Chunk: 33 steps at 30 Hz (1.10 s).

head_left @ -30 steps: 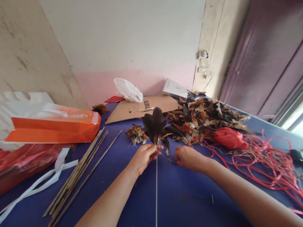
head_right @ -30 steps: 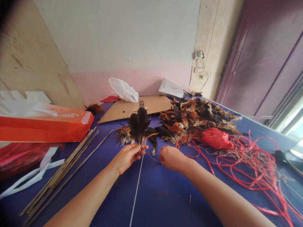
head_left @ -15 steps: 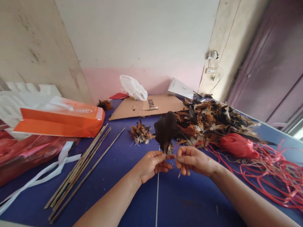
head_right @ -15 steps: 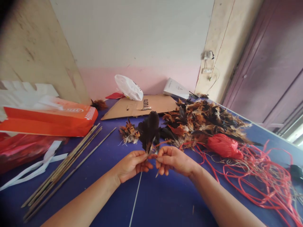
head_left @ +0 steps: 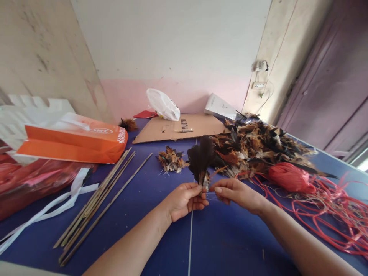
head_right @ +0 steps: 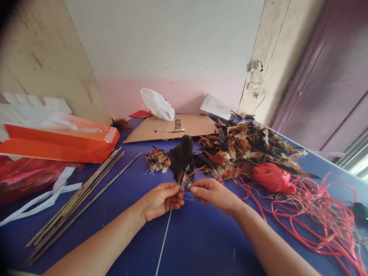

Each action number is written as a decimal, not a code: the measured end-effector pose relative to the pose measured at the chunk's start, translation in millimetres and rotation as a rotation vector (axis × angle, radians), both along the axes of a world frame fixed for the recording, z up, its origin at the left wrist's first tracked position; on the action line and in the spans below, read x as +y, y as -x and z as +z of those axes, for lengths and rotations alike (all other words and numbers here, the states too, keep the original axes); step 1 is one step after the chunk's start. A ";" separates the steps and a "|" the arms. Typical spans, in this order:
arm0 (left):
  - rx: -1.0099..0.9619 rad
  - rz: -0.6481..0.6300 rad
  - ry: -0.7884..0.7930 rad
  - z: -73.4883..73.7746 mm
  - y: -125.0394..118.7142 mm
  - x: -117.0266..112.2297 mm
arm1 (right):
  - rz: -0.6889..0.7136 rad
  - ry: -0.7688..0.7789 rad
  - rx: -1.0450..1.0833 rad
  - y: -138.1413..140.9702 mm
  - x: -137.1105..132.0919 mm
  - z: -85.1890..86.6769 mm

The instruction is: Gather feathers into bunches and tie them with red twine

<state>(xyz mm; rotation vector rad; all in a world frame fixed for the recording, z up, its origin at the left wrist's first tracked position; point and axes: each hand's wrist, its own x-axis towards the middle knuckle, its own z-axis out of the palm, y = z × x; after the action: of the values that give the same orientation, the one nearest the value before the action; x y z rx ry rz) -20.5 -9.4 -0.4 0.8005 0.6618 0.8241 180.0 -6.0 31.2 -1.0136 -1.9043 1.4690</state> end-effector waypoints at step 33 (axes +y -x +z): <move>0.426 0.032 -0.178 3.0 -9.9 -3.8 | -0.026 -1.014 -0.518 22.8 -18.8 18.4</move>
<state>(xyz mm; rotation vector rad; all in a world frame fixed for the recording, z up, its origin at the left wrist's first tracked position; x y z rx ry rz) -10.6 -13.2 2.6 1.1454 0.9886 0.7531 157.2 -24.9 49.6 -0.9093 -2.5065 0.0664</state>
